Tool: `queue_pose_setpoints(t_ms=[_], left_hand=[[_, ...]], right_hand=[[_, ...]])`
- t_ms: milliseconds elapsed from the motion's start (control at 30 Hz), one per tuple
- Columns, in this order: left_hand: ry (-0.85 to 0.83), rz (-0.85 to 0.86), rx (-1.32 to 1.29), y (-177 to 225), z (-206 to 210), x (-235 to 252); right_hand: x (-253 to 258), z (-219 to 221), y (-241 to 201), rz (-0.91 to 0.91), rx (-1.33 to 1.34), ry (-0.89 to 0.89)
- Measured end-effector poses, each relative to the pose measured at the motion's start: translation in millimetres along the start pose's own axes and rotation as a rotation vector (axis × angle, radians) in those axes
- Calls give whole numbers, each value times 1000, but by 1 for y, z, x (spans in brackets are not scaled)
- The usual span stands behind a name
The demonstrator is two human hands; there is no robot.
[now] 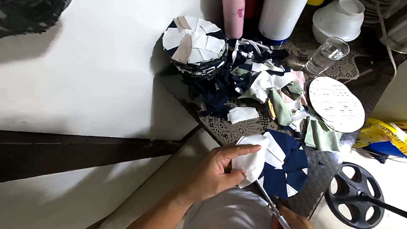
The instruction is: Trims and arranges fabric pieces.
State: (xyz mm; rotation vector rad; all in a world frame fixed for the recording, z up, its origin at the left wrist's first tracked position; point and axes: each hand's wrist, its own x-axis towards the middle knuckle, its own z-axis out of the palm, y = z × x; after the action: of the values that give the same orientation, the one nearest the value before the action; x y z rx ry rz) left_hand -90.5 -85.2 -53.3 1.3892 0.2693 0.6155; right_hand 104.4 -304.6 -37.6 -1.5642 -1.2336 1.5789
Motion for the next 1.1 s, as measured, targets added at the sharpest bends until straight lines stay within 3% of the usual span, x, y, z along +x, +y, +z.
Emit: queue_pose_setpoints(t_ms=[367, 667, 967, 1100], left_hand=[[21, -73, -18, -9, 0, -17], [16, -69, 37, -7, 0, -20], [-6, -68, 29, -2, 8, -14], [12, -54, 46, 0, 15, -7]], right_hand=[[-1, 4, 9, -25, 41, 80], [-5, 11, 8, -14, -165, 282], [-7, 1, 9, -13, -49, 37], [-6, -1, 8, -31, -58, 13]])
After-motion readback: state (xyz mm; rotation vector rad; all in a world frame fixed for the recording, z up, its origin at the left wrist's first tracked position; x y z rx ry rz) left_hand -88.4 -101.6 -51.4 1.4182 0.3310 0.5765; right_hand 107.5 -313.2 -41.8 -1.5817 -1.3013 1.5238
